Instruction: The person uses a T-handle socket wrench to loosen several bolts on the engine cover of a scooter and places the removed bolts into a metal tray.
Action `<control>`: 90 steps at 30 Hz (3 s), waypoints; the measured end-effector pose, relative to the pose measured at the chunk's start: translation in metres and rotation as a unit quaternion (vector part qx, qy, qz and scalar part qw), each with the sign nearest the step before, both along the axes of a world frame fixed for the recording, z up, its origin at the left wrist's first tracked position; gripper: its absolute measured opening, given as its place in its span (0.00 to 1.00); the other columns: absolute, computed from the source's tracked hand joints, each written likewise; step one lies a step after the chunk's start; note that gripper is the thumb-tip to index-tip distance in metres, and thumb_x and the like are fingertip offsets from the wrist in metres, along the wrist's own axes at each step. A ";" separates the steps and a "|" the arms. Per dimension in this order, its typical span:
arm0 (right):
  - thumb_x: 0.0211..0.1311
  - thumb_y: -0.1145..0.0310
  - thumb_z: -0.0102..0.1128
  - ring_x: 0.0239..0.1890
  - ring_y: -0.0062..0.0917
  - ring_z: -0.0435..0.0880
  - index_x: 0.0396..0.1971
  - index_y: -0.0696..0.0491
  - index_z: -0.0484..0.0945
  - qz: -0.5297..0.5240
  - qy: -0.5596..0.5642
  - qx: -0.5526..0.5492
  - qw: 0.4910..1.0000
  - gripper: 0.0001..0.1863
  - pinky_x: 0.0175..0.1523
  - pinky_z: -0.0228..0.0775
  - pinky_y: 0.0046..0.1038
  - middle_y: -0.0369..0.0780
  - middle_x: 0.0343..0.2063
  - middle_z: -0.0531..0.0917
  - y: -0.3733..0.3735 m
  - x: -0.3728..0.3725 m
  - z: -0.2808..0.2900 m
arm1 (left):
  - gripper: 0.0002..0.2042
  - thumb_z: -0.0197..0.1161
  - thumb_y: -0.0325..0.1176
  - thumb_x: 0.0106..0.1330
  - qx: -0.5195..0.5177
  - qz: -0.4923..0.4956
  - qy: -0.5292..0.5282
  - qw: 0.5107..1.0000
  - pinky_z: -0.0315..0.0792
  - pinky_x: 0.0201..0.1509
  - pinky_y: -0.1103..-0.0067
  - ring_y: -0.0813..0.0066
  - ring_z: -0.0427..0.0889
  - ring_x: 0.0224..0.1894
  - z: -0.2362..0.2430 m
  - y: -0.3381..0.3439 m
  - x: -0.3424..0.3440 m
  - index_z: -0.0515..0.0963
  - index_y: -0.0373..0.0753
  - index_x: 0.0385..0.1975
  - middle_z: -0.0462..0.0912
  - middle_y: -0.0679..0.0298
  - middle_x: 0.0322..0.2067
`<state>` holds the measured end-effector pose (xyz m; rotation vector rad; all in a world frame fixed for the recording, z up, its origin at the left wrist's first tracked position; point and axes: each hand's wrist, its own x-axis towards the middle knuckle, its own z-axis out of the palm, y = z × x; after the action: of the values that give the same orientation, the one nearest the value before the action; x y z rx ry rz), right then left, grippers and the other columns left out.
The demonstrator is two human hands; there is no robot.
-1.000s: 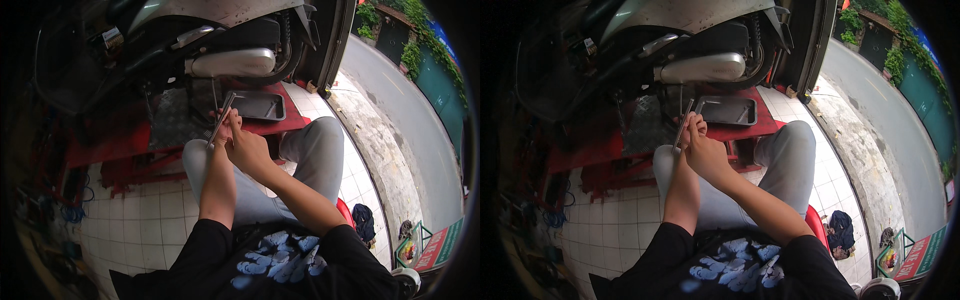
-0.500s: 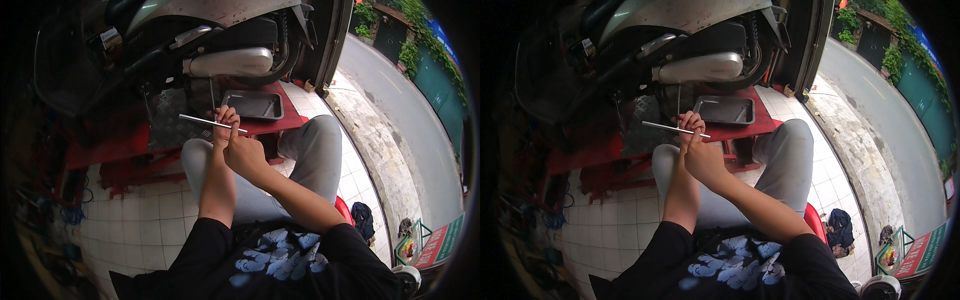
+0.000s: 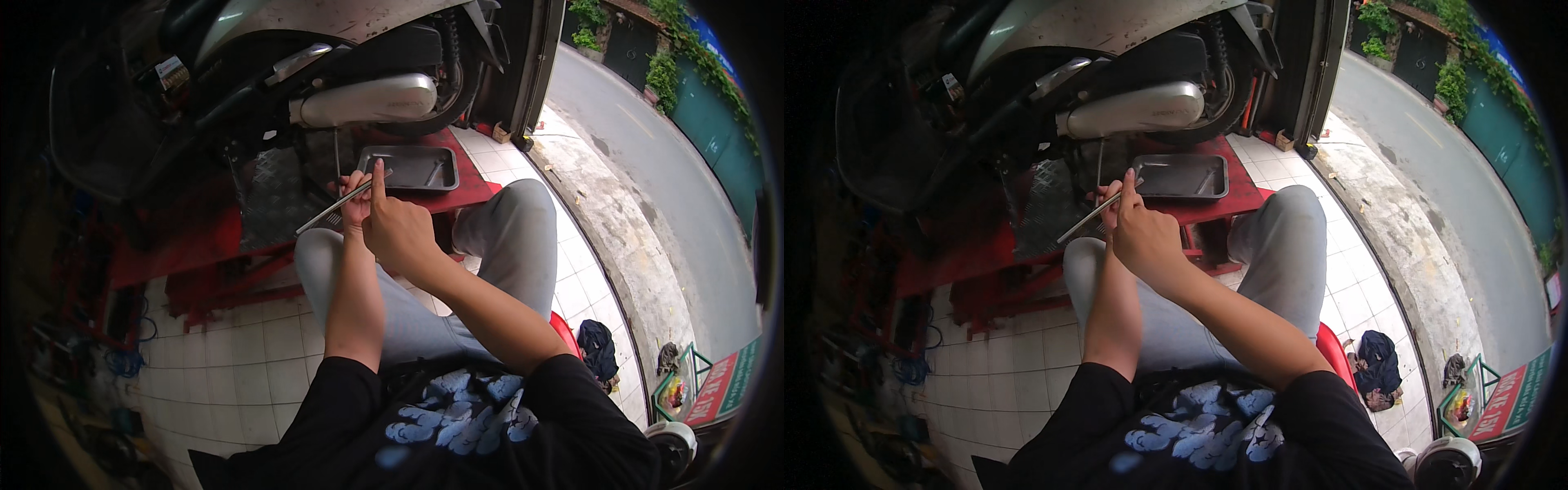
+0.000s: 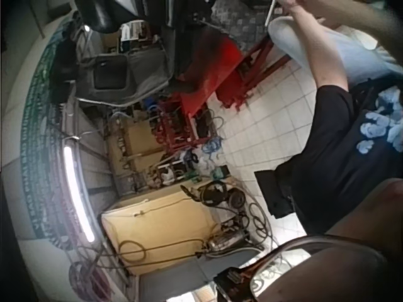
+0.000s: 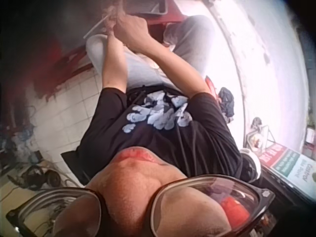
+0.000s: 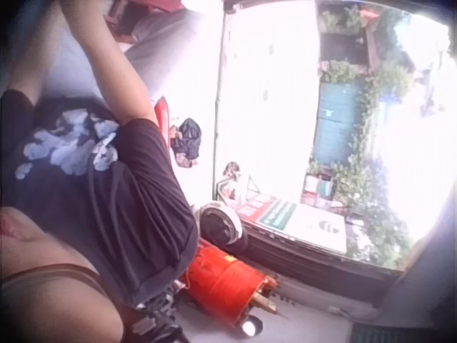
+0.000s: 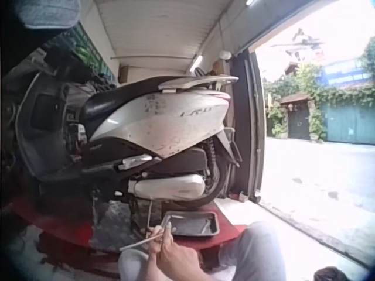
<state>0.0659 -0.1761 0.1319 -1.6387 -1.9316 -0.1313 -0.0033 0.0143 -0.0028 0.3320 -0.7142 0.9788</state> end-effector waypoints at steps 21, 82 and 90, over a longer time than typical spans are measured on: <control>0.53 0.67 0.59 0.15 0.36 0.81 0.69 0.77 0.49 -0.023 0.012 -0.003 1.000 0.47 0.21 0.70 0.36 0.43 0.14 0.80 -0.001 0.002 -0.047 | 0.07 0.69 0.40 0.64 0.023 -0.019 0.019 0.999 0.63 0.32 0.84 0.85 0.63 0.24 0.006 0.001 0.008 0.86 0.44 0.29 0.68 0.77 0.17; 0.50 0.56 0.67 0.41 0.40 0.81 0.52 0.59 0.70 -0.103 -0.042 0.091 0.990 0.33 0.54 0.66 0.49 0.48 0.38 0.80 0.013 0.000 -0.051 | 0.17 0.60 0.47 0.73 0.057 0.001 0.102 0.993 0.64 0.33 0.83 0.82 0.64 0.26 0.020 -0.004 -0.016 0.83 0.39 0.33 0.65 0.72 0.22; 0.65 0.56 0.59 0.37 0.43 0.85 0.64 0.61 0.63 0.044 -0.027 -0.023 0.998 0.34 0.45 0.74 0.41 0.49 0.37 0.81 0.027 -0.003 0.002 | 0.18 0.52 0.50 0.77 0.038 0.066 0.160 0.984 0.68 0.38 0.79 0.80 0.70 0.32 0.030 -0.021 -0.011 0.80 0.42 0.41 0.70 0.71 0.27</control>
<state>0.0632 -0.1493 0.1342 -1.5911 -2.0581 -0.0971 -0.0148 -0.0064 0.0276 0.5950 -0.4412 0.9964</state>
